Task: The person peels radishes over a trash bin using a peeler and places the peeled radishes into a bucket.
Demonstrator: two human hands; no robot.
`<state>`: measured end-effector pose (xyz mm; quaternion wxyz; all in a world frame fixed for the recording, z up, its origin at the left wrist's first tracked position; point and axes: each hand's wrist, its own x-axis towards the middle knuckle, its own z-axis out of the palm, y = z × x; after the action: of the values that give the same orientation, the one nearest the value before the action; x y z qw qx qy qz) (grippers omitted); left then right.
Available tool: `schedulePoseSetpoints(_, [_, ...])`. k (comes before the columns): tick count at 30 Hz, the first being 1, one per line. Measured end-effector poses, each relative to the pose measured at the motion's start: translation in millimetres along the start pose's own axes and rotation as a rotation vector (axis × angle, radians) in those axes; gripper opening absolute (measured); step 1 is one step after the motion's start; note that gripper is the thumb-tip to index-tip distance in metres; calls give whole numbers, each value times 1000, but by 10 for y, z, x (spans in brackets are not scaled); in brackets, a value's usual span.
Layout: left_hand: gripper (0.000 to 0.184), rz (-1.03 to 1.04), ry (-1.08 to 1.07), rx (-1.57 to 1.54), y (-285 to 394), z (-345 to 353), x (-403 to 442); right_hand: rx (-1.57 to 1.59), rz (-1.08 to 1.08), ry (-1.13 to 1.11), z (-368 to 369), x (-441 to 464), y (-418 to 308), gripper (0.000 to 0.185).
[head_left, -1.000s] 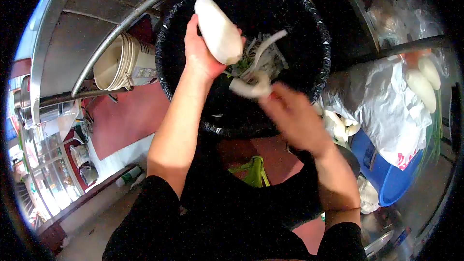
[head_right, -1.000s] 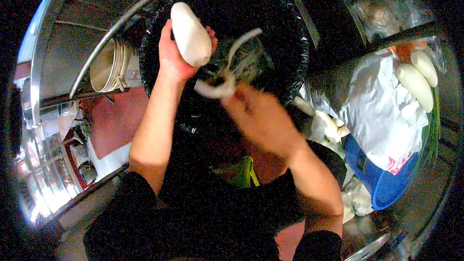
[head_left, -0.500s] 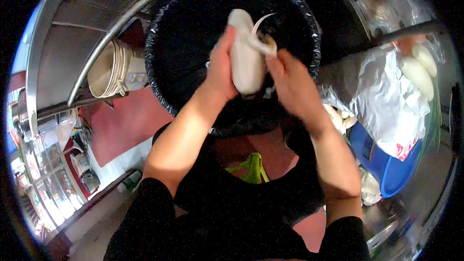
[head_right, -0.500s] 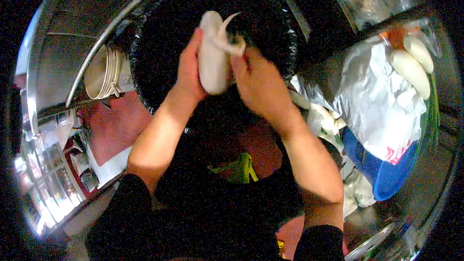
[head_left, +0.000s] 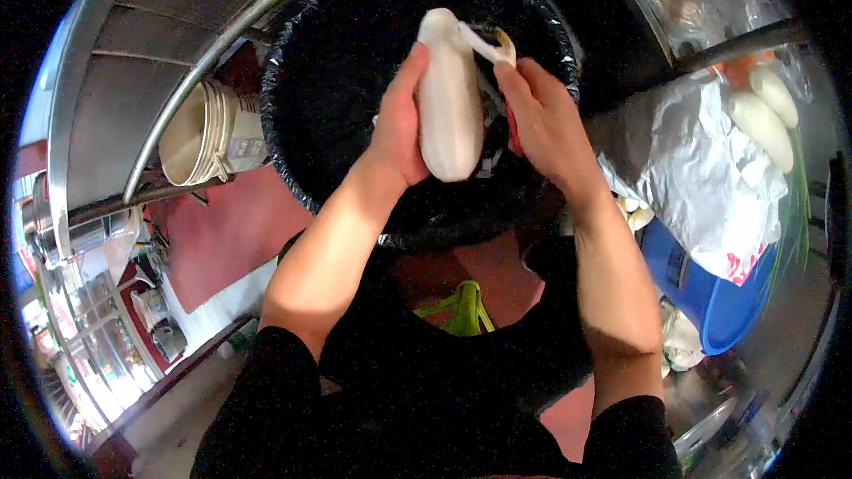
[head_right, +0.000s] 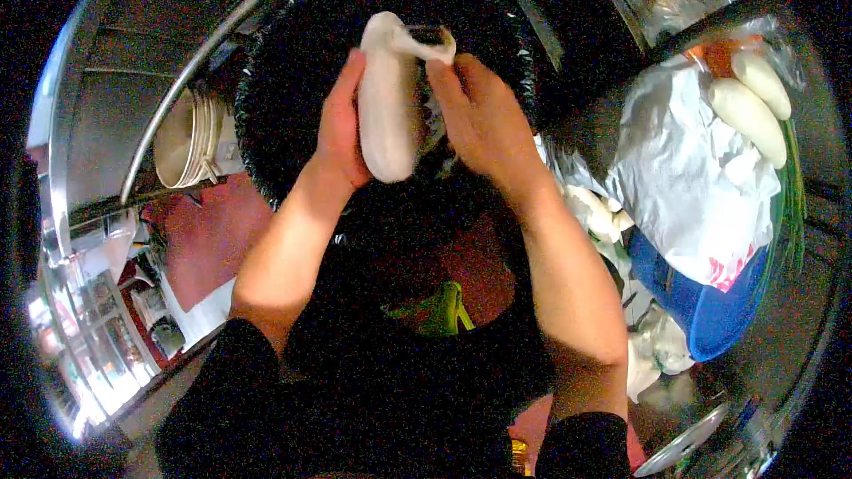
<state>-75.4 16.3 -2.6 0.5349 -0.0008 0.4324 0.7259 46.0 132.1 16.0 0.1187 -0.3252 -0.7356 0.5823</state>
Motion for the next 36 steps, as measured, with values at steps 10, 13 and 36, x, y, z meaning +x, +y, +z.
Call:
schedulePoseSetpoints(10, [60, 73, 155, -186, 343, -412, 215, -187, -95, -321, 269, -647, -83, 34])
schedulePoseSetpoints(13, [66, 172, 303, -317, 476, -537, 274, -218, -16, -570, 285, -730, -146, 36])
schedulePoseSetpoints(36, [53, 309, 462, -271, 460, -448, 283, -250, -214, -136, 223, -292, -60, 30])
